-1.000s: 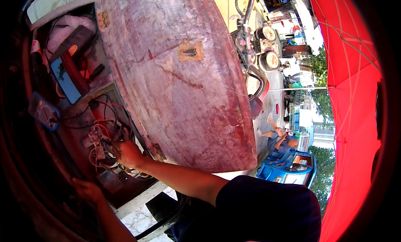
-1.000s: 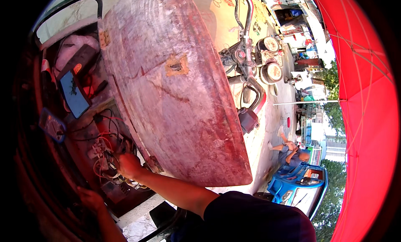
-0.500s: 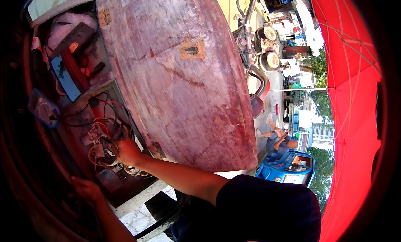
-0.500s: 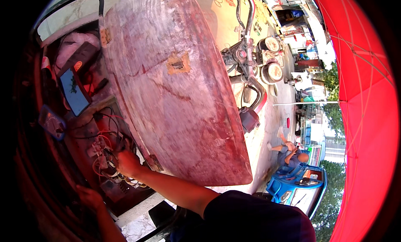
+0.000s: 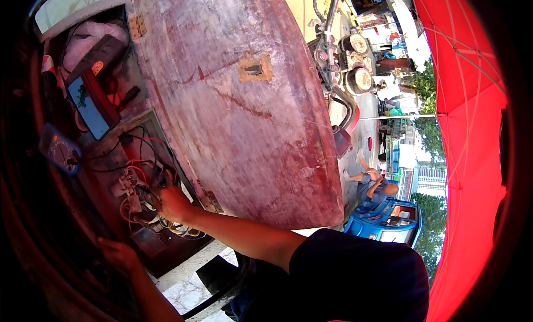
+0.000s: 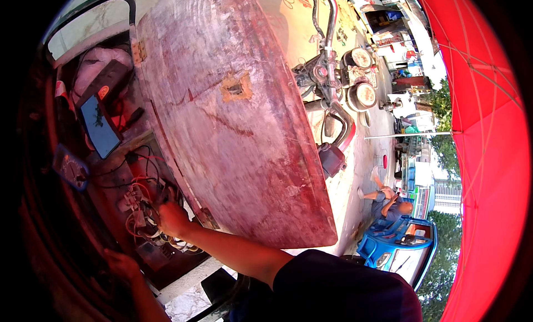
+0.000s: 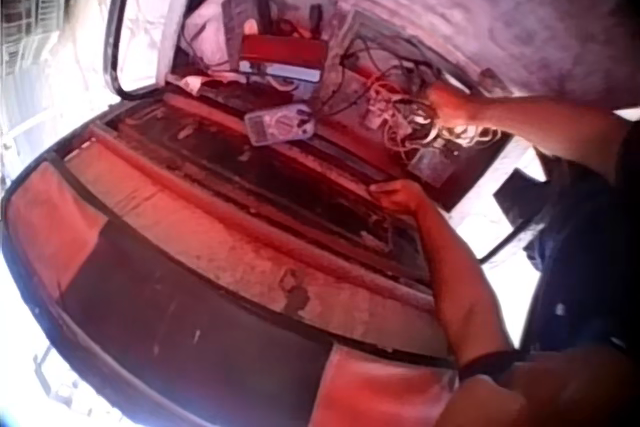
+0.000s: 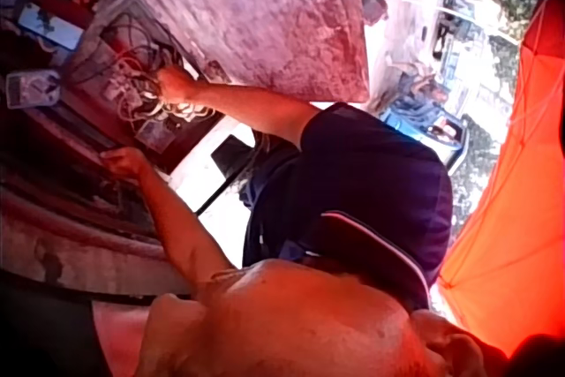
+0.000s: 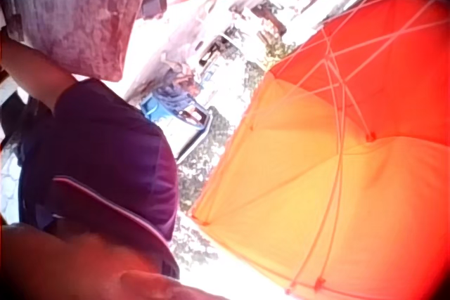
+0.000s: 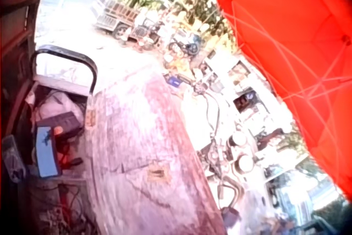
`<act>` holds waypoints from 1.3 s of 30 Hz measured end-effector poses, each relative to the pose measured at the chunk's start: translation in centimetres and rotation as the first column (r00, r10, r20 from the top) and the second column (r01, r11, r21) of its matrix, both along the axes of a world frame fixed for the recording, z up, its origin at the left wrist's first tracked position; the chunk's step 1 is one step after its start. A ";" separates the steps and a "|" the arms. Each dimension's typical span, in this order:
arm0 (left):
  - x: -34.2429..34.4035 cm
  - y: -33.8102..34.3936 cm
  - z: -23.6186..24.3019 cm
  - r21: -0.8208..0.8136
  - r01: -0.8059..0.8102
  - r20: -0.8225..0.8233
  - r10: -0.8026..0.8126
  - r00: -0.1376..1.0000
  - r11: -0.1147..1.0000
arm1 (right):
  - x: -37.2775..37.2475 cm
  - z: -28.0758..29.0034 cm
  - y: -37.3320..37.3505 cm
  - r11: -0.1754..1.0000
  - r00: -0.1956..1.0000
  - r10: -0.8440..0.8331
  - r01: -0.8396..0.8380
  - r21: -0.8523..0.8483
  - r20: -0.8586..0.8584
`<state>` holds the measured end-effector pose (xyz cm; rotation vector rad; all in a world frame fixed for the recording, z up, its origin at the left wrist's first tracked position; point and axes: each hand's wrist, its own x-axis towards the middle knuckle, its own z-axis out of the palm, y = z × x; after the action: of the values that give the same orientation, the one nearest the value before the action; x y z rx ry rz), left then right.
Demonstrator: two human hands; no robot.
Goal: The person manipulates a bundle of wires and connectors inside a vehicle's open compartment, using a multimeter to test connections. The person repeatedly probes and adjusts the wiring harness while monitoring the multimeter display.
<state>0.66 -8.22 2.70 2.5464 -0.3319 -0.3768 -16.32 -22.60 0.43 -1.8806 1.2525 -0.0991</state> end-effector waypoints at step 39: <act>-0.3 -0.5 0.4 0.034 -0.006 0.038 0.005 0.999 0.999 | 0.1 1.8 -0.8 0.999 0.984 -0.017 0.025 -0.040 0.179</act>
<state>0.38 -8.71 3.12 2.5899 -0.3352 -0.3350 -16.25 -23.37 2.27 -1.8504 1.1555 -0.3011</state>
